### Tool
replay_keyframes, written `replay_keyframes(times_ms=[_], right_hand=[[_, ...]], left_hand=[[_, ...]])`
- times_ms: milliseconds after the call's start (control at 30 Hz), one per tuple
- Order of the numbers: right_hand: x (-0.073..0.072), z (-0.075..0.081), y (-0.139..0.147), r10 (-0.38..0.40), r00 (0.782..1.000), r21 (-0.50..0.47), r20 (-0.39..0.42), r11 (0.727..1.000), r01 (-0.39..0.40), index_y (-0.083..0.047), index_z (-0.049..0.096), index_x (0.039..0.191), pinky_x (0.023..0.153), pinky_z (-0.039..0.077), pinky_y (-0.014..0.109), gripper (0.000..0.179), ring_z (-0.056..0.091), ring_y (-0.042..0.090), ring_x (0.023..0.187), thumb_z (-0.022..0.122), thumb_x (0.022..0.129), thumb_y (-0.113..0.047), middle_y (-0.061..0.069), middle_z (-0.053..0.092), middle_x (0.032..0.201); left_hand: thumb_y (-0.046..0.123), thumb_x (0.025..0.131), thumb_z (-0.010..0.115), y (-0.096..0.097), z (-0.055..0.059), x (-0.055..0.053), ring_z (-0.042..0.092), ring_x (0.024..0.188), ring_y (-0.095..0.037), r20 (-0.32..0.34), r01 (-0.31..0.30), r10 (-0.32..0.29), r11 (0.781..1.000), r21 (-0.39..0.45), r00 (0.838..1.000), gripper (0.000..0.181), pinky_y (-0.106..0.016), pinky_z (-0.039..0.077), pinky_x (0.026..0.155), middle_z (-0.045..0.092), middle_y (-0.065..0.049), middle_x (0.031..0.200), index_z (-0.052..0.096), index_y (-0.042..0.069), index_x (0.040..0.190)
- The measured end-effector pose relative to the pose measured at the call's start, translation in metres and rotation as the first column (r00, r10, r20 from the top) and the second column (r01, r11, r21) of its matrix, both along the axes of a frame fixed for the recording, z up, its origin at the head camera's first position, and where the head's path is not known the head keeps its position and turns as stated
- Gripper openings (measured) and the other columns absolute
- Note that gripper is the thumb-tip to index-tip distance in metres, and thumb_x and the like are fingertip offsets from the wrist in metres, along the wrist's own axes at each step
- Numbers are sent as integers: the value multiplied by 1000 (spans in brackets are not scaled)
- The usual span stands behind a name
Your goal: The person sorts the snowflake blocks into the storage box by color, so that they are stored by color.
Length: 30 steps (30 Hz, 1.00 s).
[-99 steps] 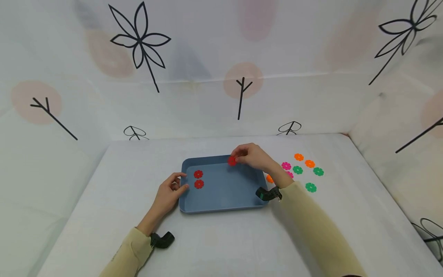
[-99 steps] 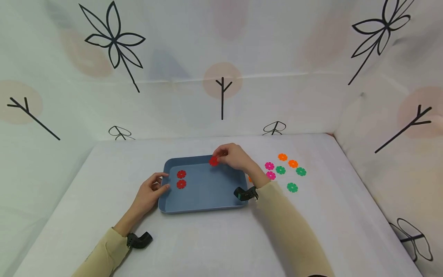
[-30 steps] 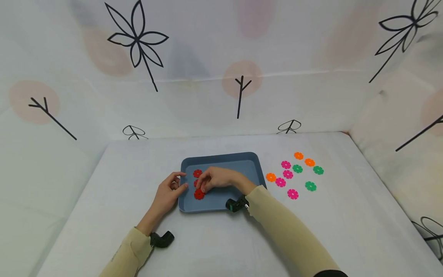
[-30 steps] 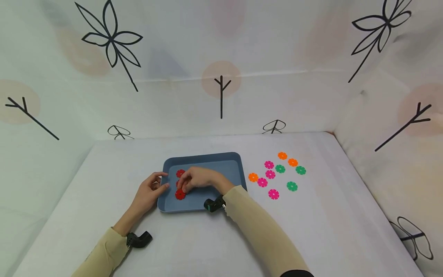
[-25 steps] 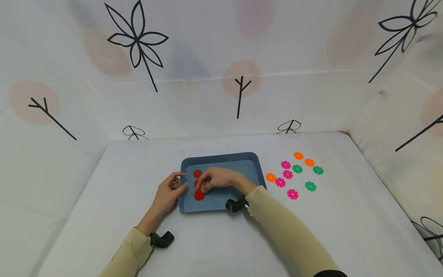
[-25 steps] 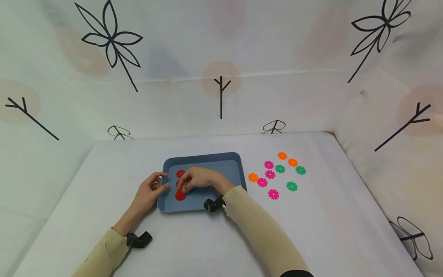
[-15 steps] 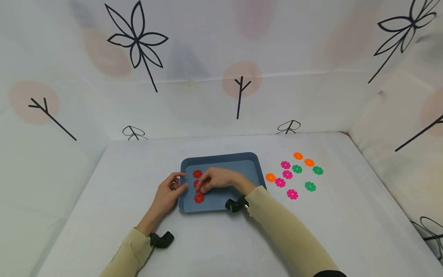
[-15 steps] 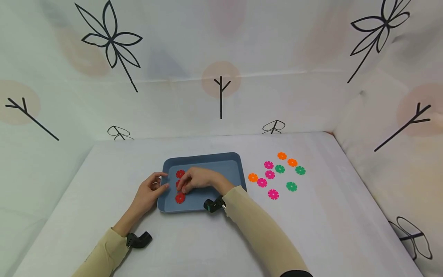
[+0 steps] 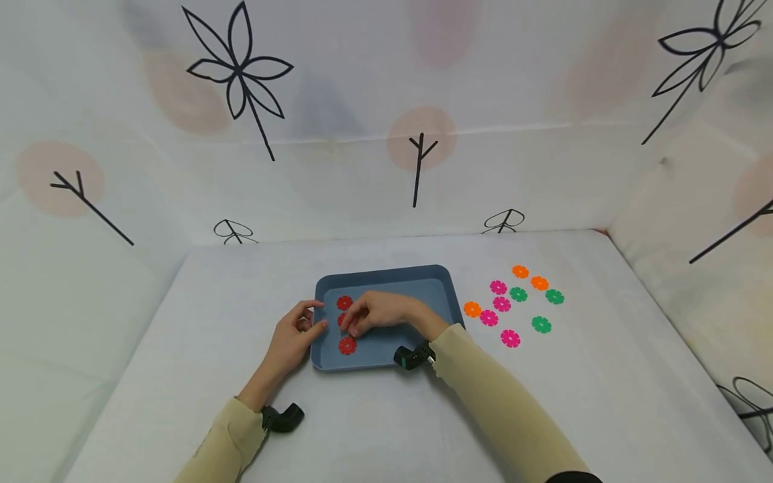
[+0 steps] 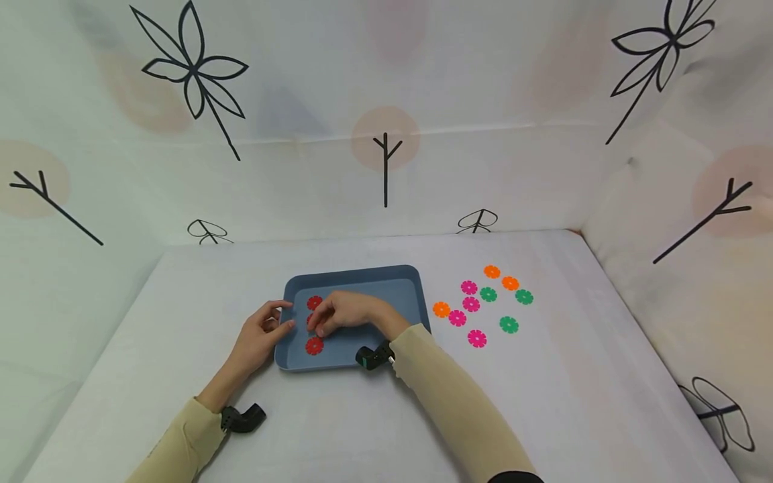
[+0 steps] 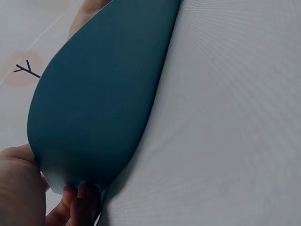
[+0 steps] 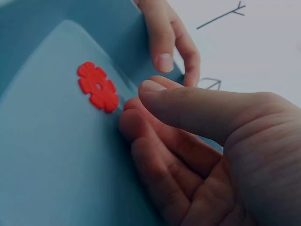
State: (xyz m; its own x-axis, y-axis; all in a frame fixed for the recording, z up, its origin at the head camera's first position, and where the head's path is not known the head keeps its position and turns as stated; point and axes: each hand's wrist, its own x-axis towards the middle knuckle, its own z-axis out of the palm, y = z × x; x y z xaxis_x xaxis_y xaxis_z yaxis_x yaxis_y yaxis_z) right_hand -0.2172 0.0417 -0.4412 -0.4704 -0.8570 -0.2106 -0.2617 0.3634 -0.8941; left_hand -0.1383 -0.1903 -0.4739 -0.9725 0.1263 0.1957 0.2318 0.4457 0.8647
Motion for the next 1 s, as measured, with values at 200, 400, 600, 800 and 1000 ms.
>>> replay_keyframes(times_ms=[200,400,600,800,1000], right_hand=[[0,7,5,11,1000,-6,14,1000,-11,0,72,114,83,51,28,23,66,12,90,69,91,0,6,72,102],[-5,15,19,-22,999,-32,-34,999,21,-1,72,114,85,51,29,22,67,14,95,68,92,0,7,71,108],[-10,29,41,-140,987,-74,-78,988,135,2,70,116,85,51,32,23,65,17,95,67,93,-2,16,69,112],[-15,39,63,-260,961,-140,-94,959,246,2,69,116,90,49,36,23,64,23,99,65,94,-3,21,67,115],[-17,47,95,-401,910,-166,-109,909,381,2,68,119,92,48,39,25,64,26,103,66,95,-5,20,67,117]], left_hand=[[12,91,74,-1,-8,-4,44,58,-9,18,2,-2,1000,28,1000,34,-22,35,55,52,-6,85,64,7,123],[12,91,73,1,-6,-4,44,59,-10,17,3,-3,1000,11,1000,34,-24,35,56,51,-5,85,64,7,124],[12,91,74,-1,-7,-3,43,60,-9,16,-4,4,1000,7,1000,34,-23,35,57,50,-5,85,65,7,123],[5,91,71,6,17,9,42,61,-12,29,-12,13,1000,-11,1000,34,-23,34,57,50,-7,84,62,-4,122],[3,91,71,10,30,14,43,61,-13,16,3,-3,1000,-1,1000,33,-23,34,57,50,-7,83,62,-6,121]])
